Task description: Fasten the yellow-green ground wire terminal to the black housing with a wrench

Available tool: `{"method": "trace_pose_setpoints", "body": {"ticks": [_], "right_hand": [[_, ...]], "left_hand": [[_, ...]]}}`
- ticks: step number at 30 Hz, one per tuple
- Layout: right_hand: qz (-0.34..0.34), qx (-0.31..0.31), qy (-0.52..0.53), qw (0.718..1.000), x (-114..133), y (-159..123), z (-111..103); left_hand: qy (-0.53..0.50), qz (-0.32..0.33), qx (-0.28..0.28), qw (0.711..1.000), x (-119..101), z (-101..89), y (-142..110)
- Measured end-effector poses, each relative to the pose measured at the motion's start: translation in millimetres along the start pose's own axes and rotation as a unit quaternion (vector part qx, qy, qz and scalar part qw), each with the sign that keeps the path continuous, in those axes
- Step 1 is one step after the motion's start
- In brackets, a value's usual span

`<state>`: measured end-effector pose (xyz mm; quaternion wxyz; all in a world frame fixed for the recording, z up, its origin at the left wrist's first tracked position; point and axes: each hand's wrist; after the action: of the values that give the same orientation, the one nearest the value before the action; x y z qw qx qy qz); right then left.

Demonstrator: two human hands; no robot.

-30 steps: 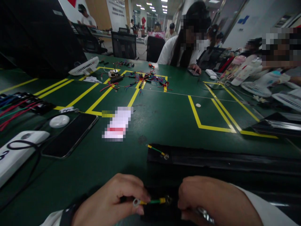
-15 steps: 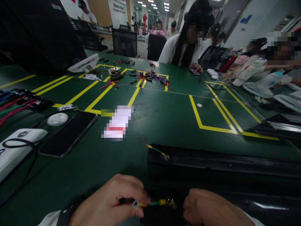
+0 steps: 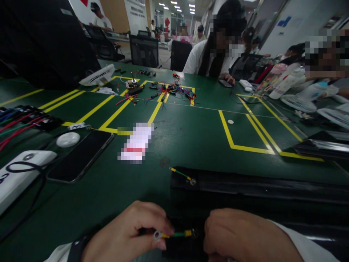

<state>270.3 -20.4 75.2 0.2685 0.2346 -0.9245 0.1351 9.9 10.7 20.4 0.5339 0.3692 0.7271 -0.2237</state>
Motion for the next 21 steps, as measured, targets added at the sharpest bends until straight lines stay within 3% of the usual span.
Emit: {"method": "trace_pose_setpoints", "body": {"ticks": [6, 10, 12, 16, 21], "right_hand": [[-0.021, -0.006, 0.060, 0.998, -8, 1, -14], [0.044, -0.047, 0.091, 0.994, -15, -13, -17], [0.031, -0.031, 0.104, 0.994, -19, -18, -10], [-0.077, 0.001, 0.100, 0.992, -33, -21, 21], [-0.109, 0.005, 0.030, 0.994, -48, -15, 51]], "left_hand": [[-0.008, 0.000, 0.001, 1.000, 0, 0.4, 0], [-0.009, -0.012, 0.007, 1.000, -2, -0.2, 2], [-0.006, -0.018, 0.008, 1.000, -3, -0.7, 3], [-0.001, -0.015, 0.001, 1.000, -3, -0.9, 2], [0.003, -0.016, -0.003, 1.000, -1, -0.9, 4]]}}
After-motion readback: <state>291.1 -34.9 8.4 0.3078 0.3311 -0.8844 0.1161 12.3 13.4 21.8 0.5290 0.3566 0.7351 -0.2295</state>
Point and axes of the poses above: each hand's wrist, its own y-axis towards the middle knuckle, its own z-axis out of the palm, x = y × z, and after that the axes turned 4 degrees about z, right-handed
